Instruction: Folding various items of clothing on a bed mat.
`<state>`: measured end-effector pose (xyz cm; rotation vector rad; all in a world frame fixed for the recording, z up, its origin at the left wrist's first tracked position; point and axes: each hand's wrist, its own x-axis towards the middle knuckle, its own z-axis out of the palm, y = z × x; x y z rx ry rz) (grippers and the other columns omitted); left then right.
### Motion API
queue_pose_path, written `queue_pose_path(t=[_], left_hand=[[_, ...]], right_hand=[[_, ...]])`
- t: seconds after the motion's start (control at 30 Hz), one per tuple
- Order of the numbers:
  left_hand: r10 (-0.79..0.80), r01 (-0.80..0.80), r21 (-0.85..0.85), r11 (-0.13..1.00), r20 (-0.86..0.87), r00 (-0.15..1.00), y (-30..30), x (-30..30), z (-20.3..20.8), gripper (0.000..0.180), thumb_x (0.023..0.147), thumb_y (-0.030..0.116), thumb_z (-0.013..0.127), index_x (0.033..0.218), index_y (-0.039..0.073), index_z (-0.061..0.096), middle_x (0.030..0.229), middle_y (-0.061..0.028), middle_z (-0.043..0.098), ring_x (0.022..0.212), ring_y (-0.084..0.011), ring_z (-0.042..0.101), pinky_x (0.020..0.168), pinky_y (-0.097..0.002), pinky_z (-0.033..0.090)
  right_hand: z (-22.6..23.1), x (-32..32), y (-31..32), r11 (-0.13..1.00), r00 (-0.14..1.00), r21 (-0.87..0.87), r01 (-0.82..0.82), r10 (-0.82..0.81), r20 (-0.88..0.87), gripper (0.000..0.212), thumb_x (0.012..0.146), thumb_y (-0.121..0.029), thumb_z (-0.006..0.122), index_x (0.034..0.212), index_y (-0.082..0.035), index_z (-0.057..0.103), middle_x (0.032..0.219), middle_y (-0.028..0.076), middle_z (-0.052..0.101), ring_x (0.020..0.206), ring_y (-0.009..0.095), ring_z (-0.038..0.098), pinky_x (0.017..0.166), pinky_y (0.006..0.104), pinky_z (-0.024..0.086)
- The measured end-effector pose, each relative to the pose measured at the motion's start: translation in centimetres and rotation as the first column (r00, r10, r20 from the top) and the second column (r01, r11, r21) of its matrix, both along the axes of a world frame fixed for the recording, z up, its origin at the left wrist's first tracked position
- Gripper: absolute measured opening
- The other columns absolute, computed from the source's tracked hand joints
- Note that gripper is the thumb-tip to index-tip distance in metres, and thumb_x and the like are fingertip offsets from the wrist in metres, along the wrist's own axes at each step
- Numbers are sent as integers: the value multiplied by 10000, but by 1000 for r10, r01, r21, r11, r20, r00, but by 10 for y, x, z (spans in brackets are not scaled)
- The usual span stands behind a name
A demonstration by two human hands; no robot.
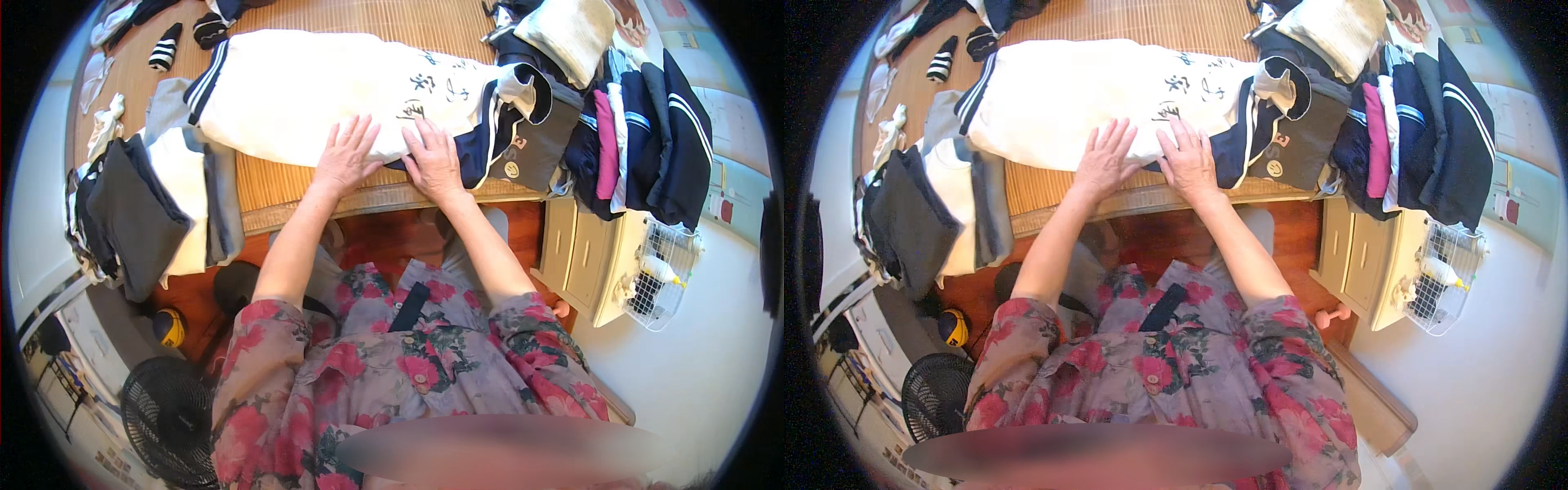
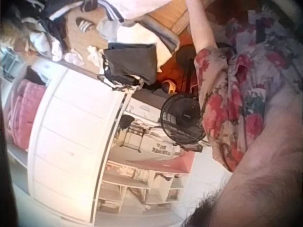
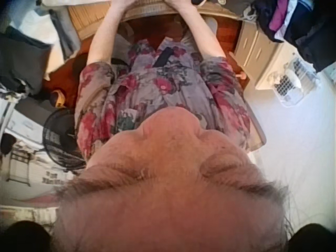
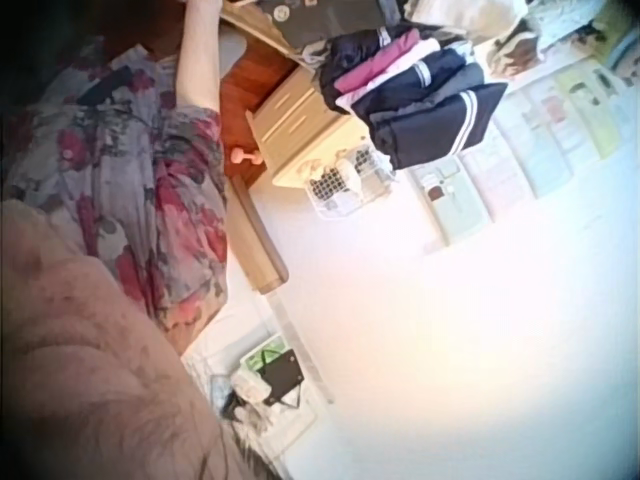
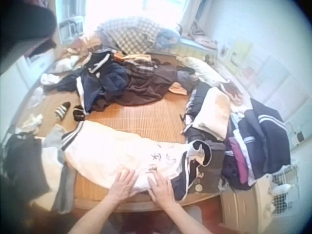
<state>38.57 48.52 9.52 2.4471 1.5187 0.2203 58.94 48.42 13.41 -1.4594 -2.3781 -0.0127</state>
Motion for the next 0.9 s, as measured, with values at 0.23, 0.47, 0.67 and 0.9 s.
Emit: queue_pose_path(t=[0.23,0.47,0.67,0.9], left_hand=[[116,-114,-23,993,91,989,10,3,30,618,876,332,603,1392,77,377,1458,-168,334,1368,-300,299,1102,-476,270],[465,-57,-475,878,821,331,63,154,44,432,927,147,527,1294,-71,457,1207,-228,576,1125,-274,570,950,-338,449],[876,491,-745,453,473,-91,73,198,61,648,944,423,519,1455,125,255,1308,-95,484,1191,-214,443,946,-449,358],[860,571,-645,508,422,-287,56,162,59,722,930,674,187,1433,166,286,1365,-118,448,1226,-248,460,1020,-482,333]], right_hand=[[50,135,16,787,631,-73,612,-542,-554,591,776,-193,751,1260,11,479,1130,172,558,965,256,585,826,351,494],[36,122,87,856,786,59,513,-441,-434,668,741,-312,767,1264,-2,492,1186,213,559,1068,325,567,883,395,467],[31,146,99,909,175,-348,229,-390,-904,206,934,-39,472,1059,4,630,1058,46,671,923,147,609,839,289,479],[41,80,100,991,774,-112,-69,-18,-633,273,819,-49,587,1087,-94,604,1110,96,635,1048,293,589,927,393,452]])
